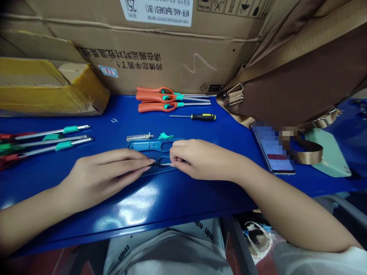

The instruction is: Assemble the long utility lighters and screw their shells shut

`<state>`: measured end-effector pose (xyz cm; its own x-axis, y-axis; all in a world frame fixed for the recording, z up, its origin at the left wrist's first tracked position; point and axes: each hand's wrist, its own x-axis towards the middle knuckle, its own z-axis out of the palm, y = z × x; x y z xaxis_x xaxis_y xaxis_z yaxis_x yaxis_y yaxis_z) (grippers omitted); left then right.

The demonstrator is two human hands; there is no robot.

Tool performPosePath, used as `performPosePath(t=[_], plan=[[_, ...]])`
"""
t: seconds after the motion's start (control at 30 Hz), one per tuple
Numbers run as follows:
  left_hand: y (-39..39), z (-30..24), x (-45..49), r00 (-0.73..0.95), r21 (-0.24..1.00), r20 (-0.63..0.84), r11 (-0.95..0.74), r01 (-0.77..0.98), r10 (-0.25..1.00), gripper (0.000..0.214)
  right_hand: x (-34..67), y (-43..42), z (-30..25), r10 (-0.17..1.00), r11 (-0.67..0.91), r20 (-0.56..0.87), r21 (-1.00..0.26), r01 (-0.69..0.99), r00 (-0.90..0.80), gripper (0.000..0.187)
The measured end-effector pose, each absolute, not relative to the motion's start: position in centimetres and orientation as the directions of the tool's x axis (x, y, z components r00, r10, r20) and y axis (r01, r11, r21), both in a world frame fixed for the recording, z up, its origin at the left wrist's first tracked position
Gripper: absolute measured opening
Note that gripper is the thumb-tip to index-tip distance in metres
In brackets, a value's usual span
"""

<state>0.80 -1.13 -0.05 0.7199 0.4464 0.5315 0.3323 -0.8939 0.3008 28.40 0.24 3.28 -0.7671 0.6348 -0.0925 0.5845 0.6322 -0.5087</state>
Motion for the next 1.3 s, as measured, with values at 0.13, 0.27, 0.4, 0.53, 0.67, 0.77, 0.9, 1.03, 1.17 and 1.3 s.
performPosePath(t=[0.13, 0.27, 0.4, 0.53, 0.67, 0.77, 0.9, 1.03, 1.17, 1.3], plan=[[-0.9, -0.22, 1.16, 0.653, 0.295, 0.568, -0.865, 0.406, 0.5, 0.019, 28.34, 0.13, 3.15, 0.634, 0.665, -0.052, -0.473, 0.578, -0.771, 0.019], [-0.7, -0.39, 1.38, 0.625, 0.335, 0.567, -0.843, 0.421, 0.537, 0.012, 28.3, 0.12, 2.98, 0.623, 0.687, -0.023, -0.462, 0.561, -0.782, 0.02], [-0.51, -0.6, 1.23, 0.614, 0.351, 0.562, -0.832, 0.429, 0.554, 0.013, 28.36, 0.14, 2.94, 0.627, 0.687, -0.012, -0.461, 0.561, -0.779, 0.018], [-0.41, -0.69, 1.2, 0.627, 0.364, 0.525, -0.818, 0.446, 0.576, 0.013, 28.44, 0.11, 3.08, 0.648, 0.655, -0.048, -0.475, 0.588, -0.76, 0.014], [-0.35, -0.48, 1.29, 0.646, 0.379, 0.49, -0.811, 0.446, 0.585, 0.014, 28.54, 0.2, 3.17, 0.613, 0.669, -0.05, -0.499, 0.552, -0.789, 0.014], [-0.25, -0.37, 1.32, 0.656, 0.388, 0.465, -0.803, 0.452, 0.594, 0.015, 28.64, 0.32, 3.17, 0.559, 0.703, -0.041, -0.505, 0.5, -0.828, 0.015], [-0.22, -0.34, 1.3, 0.67, 0.392, 0.432, -0.794, 0.464, 0.604, 0.018, 28.65, 0.43, 3.12, 0.529, 0.723, -0.044, -0.499, 0.477, -0.847, 0.015], [-0.49, -0.18, 1.23, 0.686, 0.374, 0.403, -0.793, 0.481, 0.606, 0.024, 28.56, 0.55, 2.97, 0.548, 0.707, -0.012, -0.528, 0.47, -0.837, 0.012], [-0.75, -0.01, 1.12, 0.692, 0.372, 0.375, -0.784, 0.497, 0.617, 0.028, 28.66, 0.72, 2.86, 0.588, 0.678, 0.014, -0.553, 0.484, -0.809, 0.015], [-0.78, 0.01, 1.03, 0.702, 0.364, 0.372, -0.791, 0.491, 0.607, 0.027, 29.12, 0.96, 3.14, 0.618, 0.66, 0.002, -0.544, 0.518, -0.786, 0.016]])
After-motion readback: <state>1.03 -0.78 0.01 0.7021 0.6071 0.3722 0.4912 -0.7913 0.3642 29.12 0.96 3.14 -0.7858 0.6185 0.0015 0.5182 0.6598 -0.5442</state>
